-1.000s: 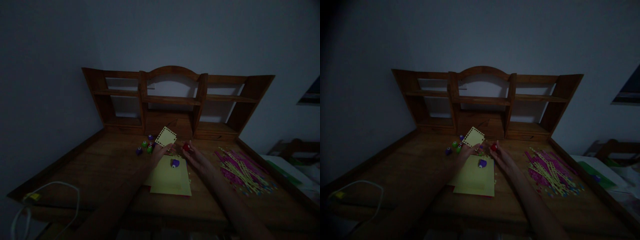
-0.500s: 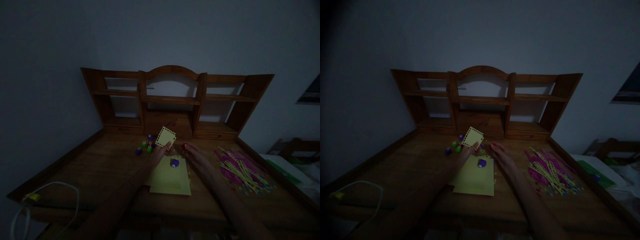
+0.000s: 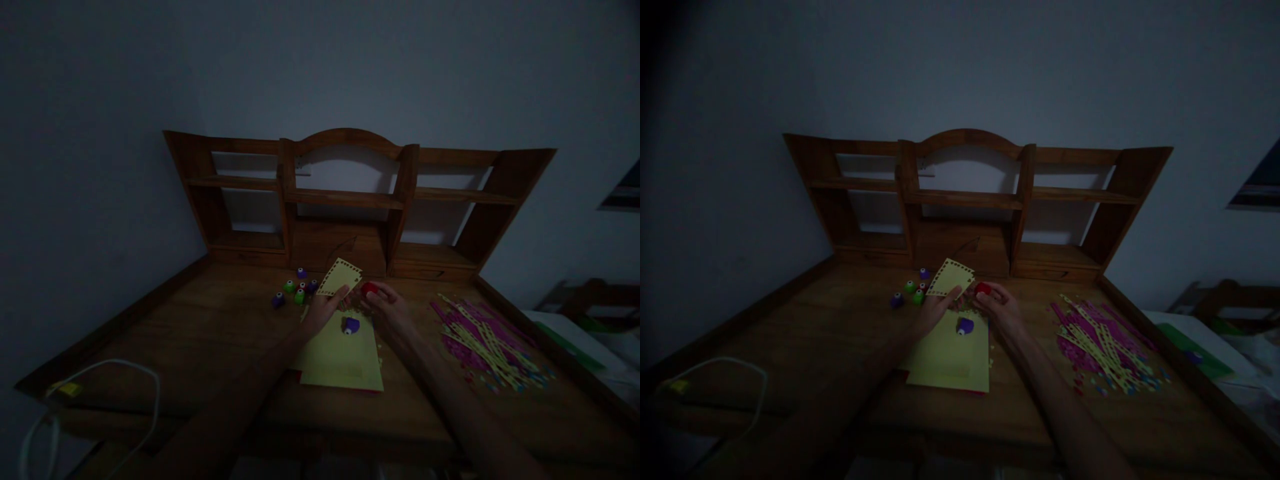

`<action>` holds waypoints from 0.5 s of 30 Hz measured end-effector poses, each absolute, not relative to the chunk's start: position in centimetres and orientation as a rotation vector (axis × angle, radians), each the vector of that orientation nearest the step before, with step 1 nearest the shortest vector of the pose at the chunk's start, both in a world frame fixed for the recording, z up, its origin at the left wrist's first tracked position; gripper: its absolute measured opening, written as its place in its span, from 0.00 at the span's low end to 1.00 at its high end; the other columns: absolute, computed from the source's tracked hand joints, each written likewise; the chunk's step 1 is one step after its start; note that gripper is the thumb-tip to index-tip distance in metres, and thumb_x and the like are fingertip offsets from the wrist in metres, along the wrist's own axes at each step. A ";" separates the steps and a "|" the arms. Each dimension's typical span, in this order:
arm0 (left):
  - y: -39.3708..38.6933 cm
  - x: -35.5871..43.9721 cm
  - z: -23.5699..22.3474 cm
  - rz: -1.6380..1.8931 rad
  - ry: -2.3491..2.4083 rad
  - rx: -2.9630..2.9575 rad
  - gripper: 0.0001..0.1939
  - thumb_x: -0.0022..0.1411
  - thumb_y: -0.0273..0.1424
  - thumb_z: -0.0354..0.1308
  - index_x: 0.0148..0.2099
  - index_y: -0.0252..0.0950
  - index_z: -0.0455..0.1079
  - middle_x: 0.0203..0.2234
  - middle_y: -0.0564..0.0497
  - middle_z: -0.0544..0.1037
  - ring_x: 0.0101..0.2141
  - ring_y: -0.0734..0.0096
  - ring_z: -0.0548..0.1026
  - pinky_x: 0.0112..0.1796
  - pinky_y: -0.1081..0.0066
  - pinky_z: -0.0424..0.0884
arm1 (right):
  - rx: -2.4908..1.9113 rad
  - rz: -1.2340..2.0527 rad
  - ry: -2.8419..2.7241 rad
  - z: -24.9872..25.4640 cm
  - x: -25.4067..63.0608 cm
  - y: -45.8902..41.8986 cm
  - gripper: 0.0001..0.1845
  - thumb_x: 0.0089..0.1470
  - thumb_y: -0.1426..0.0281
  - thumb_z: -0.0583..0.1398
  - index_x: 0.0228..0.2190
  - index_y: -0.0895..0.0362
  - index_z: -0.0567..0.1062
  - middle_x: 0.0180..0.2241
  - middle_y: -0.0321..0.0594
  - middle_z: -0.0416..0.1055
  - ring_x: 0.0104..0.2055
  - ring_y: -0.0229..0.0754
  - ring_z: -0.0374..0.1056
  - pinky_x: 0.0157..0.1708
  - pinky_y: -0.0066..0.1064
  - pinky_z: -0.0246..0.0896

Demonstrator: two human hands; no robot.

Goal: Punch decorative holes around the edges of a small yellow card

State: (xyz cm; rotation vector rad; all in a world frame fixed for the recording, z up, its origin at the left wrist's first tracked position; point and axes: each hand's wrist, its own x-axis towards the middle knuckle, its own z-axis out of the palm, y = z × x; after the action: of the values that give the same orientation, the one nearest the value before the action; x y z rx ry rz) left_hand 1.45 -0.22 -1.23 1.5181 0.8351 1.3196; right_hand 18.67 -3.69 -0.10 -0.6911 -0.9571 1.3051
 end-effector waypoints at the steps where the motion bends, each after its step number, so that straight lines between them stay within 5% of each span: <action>1: -0.2 1.4 -1.2 1.322 0.842 1.535 0.16 0.58 0.45 0.56 0.31 0.37 0.73 0.22 0.50 0.75 0.23 0.67 0.71 0.25 0.70 0.67 | -0.706 1.301 -0.955 -0.2 18.7 -3.6 0.20 0.38 0.67 0.72 0.36 0.53 0.75 0.37 0.40 0.76 0.36 0.43 0.73 0.37 0.33 0.68; 15: -1.0 1.5 -0.7 1.232 0.940 1.641 0.15 0.59 0.42 0.56 0.28 0.36 0.72 0.22 0.51 0.75 0.25 0.67 0.72 0.29 0.71 0.67 | -0.747 1.268 -1.043 -1.2 18.6 -3.3 0.21 0.37 0.67 0.72 0.36 0.52 0.76 0.36 0.39 0.76 0.33 0.42 0.72 0.31 0.31 0.66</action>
State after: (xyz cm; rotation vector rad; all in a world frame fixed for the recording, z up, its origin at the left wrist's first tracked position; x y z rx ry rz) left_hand 1.46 -1.02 -0.67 1.6410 0.9403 1.2316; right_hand 18.57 -3.27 -1.18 -0.7471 -1.0431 1.2683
